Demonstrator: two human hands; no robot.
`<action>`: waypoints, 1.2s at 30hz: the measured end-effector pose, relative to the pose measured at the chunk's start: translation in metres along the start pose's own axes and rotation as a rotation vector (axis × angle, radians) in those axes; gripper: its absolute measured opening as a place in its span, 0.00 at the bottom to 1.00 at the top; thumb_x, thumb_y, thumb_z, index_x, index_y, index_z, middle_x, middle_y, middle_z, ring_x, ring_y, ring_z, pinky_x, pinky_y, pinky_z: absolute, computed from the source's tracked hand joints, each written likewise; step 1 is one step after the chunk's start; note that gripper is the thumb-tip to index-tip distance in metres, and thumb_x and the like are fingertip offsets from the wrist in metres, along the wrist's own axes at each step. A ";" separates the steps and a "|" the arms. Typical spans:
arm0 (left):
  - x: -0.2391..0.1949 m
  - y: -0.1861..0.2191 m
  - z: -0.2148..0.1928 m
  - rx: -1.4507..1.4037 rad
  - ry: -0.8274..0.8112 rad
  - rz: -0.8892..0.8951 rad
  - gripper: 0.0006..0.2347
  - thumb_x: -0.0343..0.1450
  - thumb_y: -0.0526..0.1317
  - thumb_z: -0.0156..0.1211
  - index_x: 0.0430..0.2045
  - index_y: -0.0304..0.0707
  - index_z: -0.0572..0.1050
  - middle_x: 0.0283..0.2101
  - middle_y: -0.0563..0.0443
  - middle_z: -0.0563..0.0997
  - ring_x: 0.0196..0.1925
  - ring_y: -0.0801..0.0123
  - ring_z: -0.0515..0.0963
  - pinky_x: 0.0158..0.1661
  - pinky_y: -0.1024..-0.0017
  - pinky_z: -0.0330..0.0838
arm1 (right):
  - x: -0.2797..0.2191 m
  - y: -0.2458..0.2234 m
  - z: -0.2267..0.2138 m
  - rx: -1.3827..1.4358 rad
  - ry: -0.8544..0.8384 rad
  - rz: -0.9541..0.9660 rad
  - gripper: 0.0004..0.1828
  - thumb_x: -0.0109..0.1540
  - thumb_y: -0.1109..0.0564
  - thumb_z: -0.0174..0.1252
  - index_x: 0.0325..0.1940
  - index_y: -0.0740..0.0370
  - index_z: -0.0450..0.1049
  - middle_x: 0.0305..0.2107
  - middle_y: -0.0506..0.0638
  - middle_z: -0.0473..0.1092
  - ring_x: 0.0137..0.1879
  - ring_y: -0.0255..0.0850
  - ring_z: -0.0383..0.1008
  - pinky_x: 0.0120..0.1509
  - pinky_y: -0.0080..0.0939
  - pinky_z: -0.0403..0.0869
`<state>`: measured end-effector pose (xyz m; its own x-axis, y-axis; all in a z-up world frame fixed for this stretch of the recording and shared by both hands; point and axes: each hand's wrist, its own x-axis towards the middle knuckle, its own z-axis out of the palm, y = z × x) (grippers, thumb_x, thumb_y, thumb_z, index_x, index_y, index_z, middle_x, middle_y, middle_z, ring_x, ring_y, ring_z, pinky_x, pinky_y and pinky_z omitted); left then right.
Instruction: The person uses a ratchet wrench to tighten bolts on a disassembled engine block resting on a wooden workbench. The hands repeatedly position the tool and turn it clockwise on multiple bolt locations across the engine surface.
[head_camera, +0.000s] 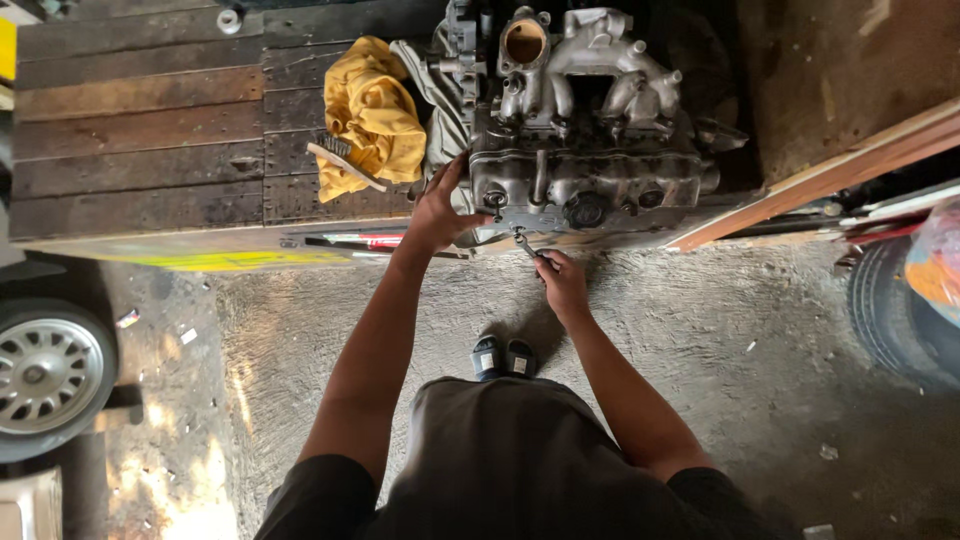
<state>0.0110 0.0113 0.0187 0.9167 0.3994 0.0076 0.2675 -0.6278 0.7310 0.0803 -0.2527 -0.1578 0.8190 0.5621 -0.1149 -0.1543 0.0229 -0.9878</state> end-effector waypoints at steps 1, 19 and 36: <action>-0.002 0.001 0.000 -0.033 0.004 0.004 0.52 0.53 0.49 0.83 0.73 0.43 0.55 0.73 0.35 0.63 0.74 0.48 0.64 0.71 0.57 0.60 | 0.001 0.000 -0.001 -0.019 -0.002 -0.005 0.11 0.67 0.58 0.60 0.48 0.70 0.76 0.26 0.45 0.72 0.31 0.30 0.69 0.36 0.33 0.68; -0.004 0.008 0.005 0.004 -0.049 -0.110 0.52 0.57 0.49 0.82 0.75 0.44 0.50 0.76 0.38 0.56 0.78 0.47 0.53 0.75 0.55 0.49 | -0.009 -0.110 -0.011 -1.090 0.029 -0.604 0.08 0.65 0.53 0.61 0.44 0.59 0.80 0.32 0.53 0.78 0.34 0.50 0.78 0.36 0.50 0.75; -0.003 -0.021 0.021 0.401 -0.106 -0.116 0.61 0.52 0.71 0.70 0.76 0.50 0.40 0.81 0.51 0.41 0.82 0.54 0.37 0.70 0.31 0.25 | -0.011 -0.122 -0.035 -0.603 0.003 0.115 0.11 0.67 0.50 0.59 0.47 0.57 0.78 0.32 0.47 0.78 0.24 0.36 0.72 0.26 0.42 0.69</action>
<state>0.0088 0.0092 -0.0105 0.8935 0.4251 -0.1447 0.4458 -0.8011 0.3993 0.1093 -0.2906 -0.0393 0.8176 0.5307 -0.2235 0.0974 -0.5100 -0.8546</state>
